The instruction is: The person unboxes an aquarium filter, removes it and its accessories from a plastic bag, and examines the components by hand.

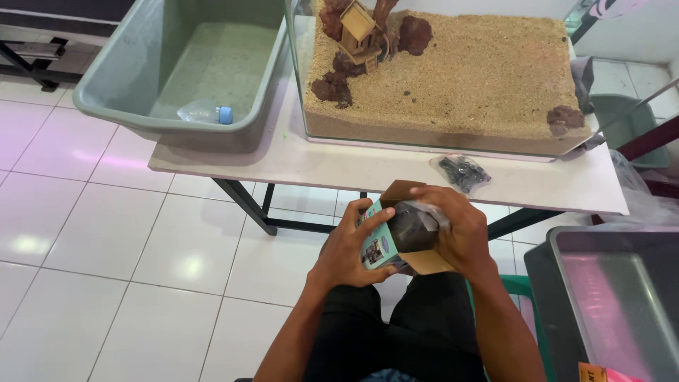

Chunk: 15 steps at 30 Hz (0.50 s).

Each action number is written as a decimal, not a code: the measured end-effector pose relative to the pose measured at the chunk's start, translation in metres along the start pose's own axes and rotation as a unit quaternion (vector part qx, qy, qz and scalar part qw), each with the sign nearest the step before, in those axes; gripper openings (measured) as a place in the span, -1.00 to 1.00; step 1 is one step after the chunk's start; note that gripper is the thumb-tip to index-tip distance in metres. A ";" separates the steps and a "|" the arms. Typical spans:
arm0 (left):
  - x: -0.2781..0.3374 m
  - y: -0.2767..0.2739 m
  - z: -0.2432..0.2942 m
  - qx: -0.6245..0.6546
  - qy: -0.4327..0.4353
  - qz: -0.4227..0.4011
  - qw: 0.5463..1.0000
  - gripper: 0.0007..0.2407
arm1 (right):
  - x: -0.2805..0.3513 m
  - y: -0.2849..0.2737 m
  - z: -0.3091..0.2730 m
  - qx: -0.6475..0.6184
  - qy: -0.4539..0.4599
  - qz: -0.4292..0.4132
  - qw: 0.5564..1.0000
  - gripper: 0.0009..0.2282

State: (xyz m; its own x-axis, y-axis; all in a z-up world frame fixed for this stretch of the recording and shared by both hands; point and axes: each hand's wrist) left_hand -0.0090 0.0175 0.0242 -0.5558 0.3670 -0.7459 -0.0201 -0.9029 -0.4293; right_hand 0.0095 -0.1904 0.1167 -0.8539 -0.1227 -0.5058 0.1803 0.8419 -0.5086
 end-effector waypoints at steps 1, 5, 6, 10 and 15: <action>0.000 0.000 -0.001 0.000 0.000 0.001 1.000 -0.21 | 0.001 0.001 0.004 0.000 0.000 0.000 1.000 -0.77; 0.004 0.004 -0.003 -0.009 -0.011 0.007 1.000 -0.22 | 0.009 0.006 0.021 -0.004 0.032 0.004 0.999 -0.78; 0.006 0.006 -0.004 -0.016 -0.019 0.015 1.000 -0.21 | 0.011 0.007 0.026 0.002 0.014 0.024 1.000 -0.77; 0.000 0.005 0.001 -0.010 -0.014 0.035 0.999 -0.19 | 0.014 0.011 0.035 -0.015 -0.114 0.078 0.990 -0.77; 0.001 0.005 -0.002 -0.003 0.000 0.024 1.000 -0.21 | 0.017 0.007 0.048 -0.004 -0.128 0.102 0.987 -0.80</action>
State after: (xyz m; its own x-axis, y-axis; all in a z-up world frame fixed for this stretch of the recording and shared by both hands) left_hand -0.0081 0.0137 0.0206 -0.5560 0.3230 -0.7658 0.0118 -0.9182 -0.3959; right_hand 0.0199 -0.2115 0.0706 -0.6488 -0.0783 -0.7569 0.3302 0.8672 -0.3727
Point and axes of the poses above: each hand's wrist, its own x-axis away from the middle knuckle, its own y-axis out of the palm, z = x × y, and after that the axes turned 15 degrees about y, right-handed
